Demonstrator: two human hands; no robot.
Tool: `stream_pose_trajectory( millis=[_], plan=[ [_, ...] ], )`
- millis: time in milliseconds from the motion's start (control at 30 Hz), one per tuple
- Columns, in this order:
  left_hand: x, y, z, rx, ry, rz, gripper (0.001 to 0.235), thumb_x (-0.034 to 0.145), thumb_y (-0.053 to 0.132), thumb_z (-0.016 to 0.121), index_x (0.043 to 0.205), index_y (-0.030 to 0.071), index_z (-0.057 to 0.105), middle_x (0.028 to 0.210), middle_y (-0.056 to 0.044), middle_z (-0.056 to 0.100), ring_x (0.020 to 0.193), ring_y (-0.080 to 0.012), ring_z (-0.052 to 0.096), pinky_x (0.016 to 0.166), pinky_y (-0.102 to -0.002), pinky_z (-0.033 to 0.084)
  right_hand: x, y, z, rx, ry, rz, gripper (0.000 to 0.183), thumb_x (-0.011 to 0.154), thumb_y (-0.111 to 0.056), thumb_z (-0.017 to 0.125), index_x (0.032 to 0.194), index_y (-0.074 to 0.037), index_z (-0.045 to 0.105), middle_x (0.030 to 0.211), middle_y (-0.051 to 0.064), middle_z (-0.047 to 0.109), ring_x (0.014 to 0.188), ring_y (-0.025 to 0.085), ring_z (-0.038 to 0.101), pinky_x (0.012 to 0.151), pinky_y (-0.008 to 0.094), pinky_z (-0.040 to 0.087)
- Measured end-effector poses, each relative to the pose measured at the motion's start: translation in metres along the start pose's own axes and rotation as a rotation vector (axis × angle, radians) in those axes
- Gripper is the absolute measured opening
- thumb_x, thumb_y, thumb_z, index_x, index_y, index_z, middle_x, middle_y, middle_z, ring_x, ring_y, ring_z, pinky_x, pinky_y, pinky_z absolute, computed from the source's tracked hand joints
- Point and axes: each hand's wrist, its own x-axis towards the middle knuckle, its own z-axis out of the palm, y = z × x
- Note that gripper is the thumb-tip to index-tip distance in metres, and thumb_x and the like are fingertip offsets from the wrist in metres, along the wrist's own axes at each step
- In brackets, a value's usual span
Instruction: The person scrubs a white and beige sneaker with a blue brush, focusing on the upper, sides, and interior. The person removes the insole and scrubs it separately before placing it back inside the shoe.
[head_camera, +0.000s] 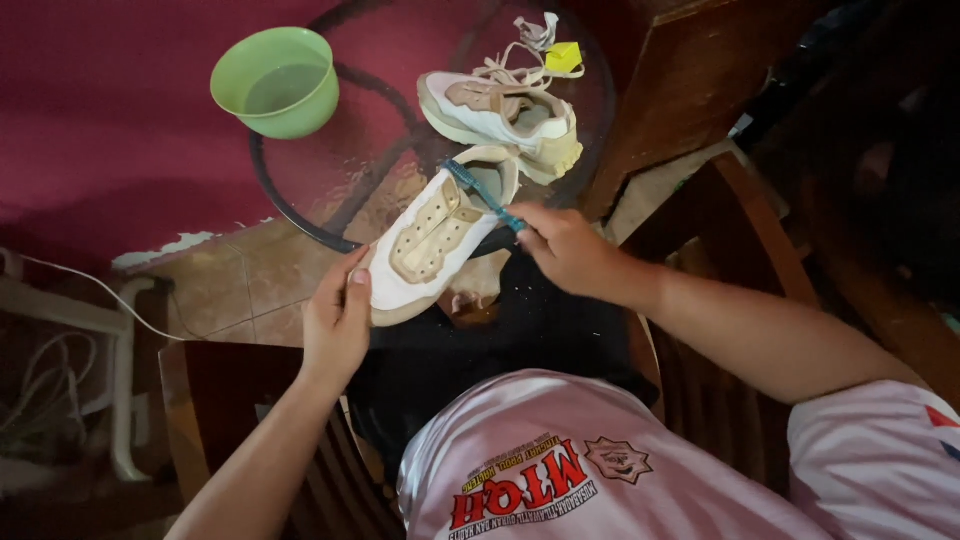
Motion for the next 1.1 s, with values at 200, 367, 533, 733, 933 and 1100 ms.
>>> stream_pose_trajectory(
  millis=[200, 367, 533, 733, 933, 1100],
  plan=[
    [0.002, 0.003, 0.002, -0.010, -0.007, -0.006, 0.036, 0.107, 0.020, 0.052, 0.136, 0.004, 0.065, 0.119, -0.028, 0.070, 0.117, -0.0379, 0.066, 0.100, -0.051, 0.051, -0.002, -0.003, -0.030, -0.816, -0.053, -0.061, 0.042, 0.103, -0.009, 0.050, 0.142, -0.019, 0.059, 0.097, 0.004, 0.069, 0.074, 0.019, 0.072, 0.073, 0.034, 0.060],
    [0.001, 0.002, 0.004, 0.000, -0.008, -0.028, 0.036, 0.108, 0.021, 0.051, 0.136, 0.003, 0.065, 0.118, -0.027, 0.071, 0.115, -0.0361, 0.067, 0.099, -0.050, 0.052, 0.004, -0.012, -0.011, -0.135, -0.110, 0.064, 0.037, 0.103, -0.011, 0.053, 0.139, -0.010, 0.062, 0.100, 0.010, 0.073, 0.085, 0.024, 0.074, 0.079, 0.032, 0.058],
    [0.003, 0.010, 0.001, -0.020, -0.022, -0.068, 0.037, 0.108, 0.023, 0.050, 0.136, 0.004, 0.065, 0.118, -0.028, 0.070, 0.116, -0.0389, 0.066, 0.101, -0.053, 0.050, 0.006, -0.006, -0.023, -0.493, 0.009, 0.013, 0.037, 0.107, -0.014, 0.057, 0.143, -0.006, 0.058, 0.099, 0.017, 0.066, 0.086, 0.031, 0.069, 0.077, 0.039, 0.056],
    [0.005, 0.005, 0.002, -0.017, 0.016, -0.075, 0.035, 0.108, 0.022, 0.051, 0.136, 0.008, 0.067, 0.114, -0.027, 0.072, 0.114, -0.0392, 0.067, 0.101, -0.052, 0.052, 0.029, -0.031, -0.097, -0.462, -0.228, 0.129, 0.041, 0.107, -0.014, 0.044, 0.146, -0.015, 0.057, 0.096, 0.013, 0.068, 0.083, 0.034, 0.070, 0.071, 0.045, 0.056],
    [0.003, 0.001, 0.004, 0.010, 0.023, -0.038, 0.033, 0.109, 0.018, 0.050, 0.134, 0.004, 0.067, 0.111, -0.028, 0.072, 0.111, -0.0393, 0.068, 0.097, -0.052, 0.053, 0.014, -0.053, -0.094, -0.545, -0.454, 0.167, 0.037, 0.105, -0.019, 0.039, 0.131, -0.011, 0.064, 0.082, 0.008, 0.067, 0.062, 0.023, 0.066, 0.053, 0.034, 0.053],
    [0.001, -0.004, 0.006, 0.038, 0.049, -0.031, 0.033, 0.110, 0.017, 0.050, 0.133, 0.001, 0.066, 0.107, -0.027, 0.073, 0.106, -0.0337, 0.069, 0.091, -0.049, 0.056, 0.010, -0.040, -0.065, -0.298, -0.500, 0.170, 0.042, 0.109, -0.016, 0.032, 0.141, -0.004, 0.055, 0.076, 0.011, 0.065, 0.051, 0.022, 0.061, 0.044, 0.034, 0.048]
  ],
)
